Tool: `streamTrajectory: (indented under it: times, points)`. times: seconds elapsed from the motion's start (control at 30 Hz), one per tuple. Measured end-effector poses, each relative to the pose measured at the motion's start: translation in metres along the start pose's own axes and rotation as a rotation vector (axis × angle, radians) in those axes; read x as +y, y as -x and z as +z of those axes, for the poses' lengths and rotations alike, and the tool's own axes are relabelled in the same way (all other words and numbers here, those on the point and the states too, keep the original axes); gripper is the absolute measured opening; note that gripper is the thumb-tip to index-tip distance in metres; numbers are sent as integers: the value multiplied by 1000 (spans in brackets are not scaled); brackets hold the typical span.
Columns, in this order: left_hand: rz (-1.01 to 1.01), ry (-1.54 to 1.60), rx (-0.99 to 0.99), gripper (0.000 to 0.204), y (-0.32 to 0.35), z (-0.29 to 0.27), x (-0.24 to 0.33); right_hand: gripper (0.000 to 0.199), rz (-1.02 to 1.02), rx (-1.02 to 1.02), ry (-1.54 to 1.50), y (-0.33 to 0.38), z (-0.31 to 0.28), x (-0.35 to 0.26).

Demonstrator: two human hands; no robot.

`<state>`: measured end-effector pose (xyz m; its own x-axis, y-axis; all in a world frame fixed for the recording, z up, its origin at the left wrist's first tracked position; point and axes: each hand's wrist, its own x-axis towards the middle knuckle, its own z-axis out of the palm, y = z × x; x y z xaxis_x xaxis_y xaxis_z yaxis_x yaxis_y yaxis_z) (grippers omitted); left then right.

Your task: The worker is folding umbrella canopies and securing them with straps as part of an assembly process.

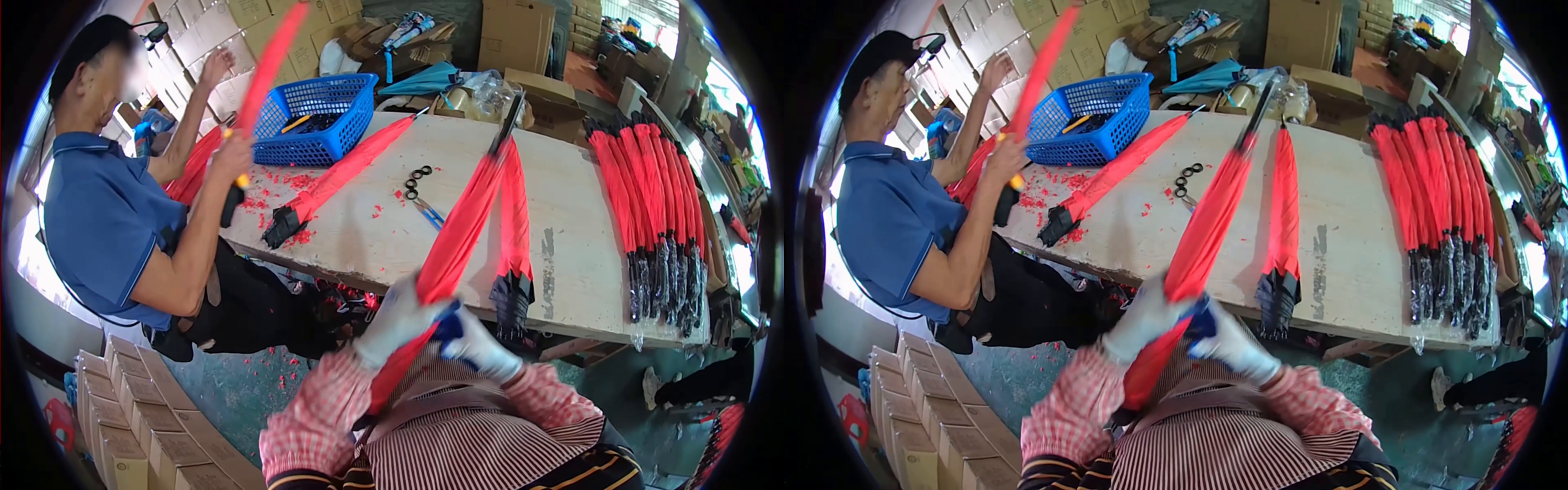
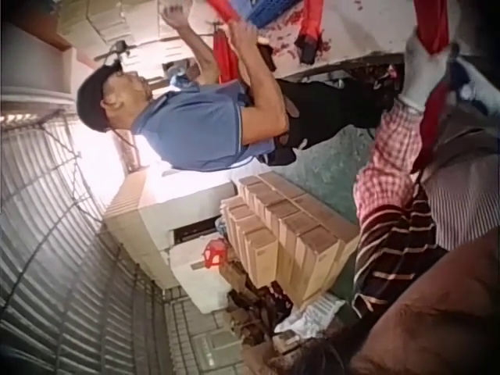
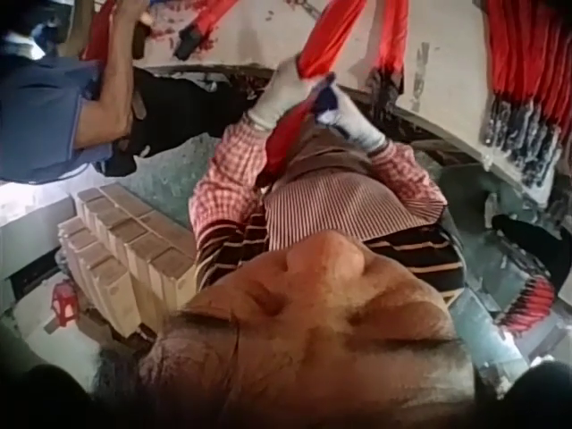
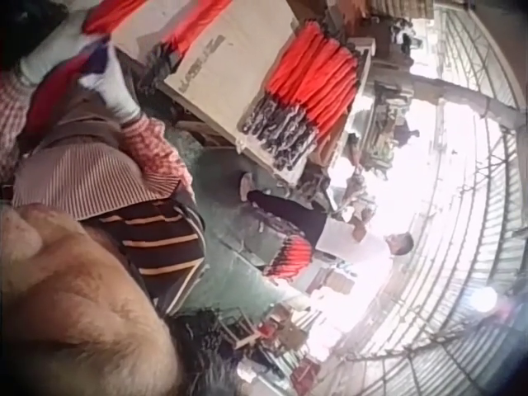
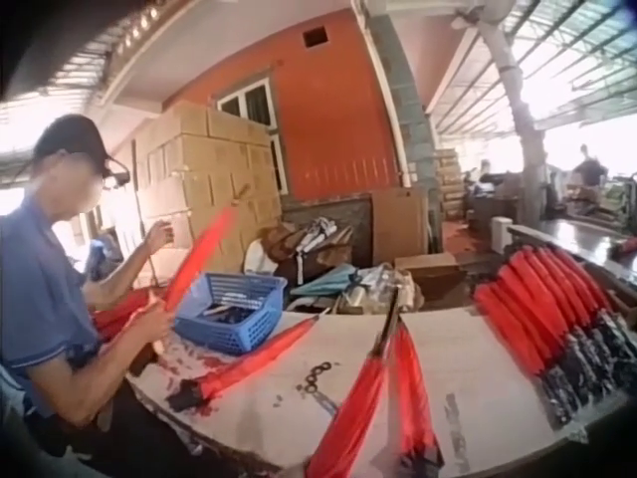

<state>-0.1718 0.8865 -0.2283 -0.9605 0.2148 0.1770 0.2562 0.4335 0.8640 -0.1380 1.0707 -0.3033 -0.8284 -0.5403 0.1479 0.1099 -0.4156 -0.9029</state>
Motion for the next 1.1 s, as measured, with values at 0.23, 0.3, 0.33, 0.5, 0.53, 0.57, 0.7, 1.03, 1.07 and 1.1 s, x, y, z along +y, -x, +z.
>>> streamTrajectory:
  times: [0.23,0.3,0.33,0.5,0.53,0.57,0.7,1.03,1.07,1.1]
  points:
    - [89,116,114,60,-107,-8,-5,43,-132,769,-148,-44,-51,-57]
    - [168,-105,157,58,-96,-17,-37,44,-198,889,13,-43,-166,-91]
    - [227,-322,205,57,-91,-28,-56,53,-119,795,-6,-43,-194,-122]
    - [229,-654,326,63,-157,-60,-134,76,-254,978,1037,-76,-357,-88]
    - [202,-712,341,64,-172,-71,-152,76,-247,967,1030,-91,-361,-78]
    - [182,-762,350,66,-190,-79,-164,77,-122,945,1147,-102,-353,-69]
    - [82,-919,290,73,-244,-106,-213,73,260,829,1685,-143,-297,-70]
    - [-519,-964,30,89,-353,-132,-272,35,-161,271,1496,-428,-301,17]
    - [-513,-965,37,89,-362,-135,-268,33,-138,250,1585,-445,-309,31]
    - [-546,-938,18,93,-367,-141,-267,31,-114,220,1668,-460,-313,44]
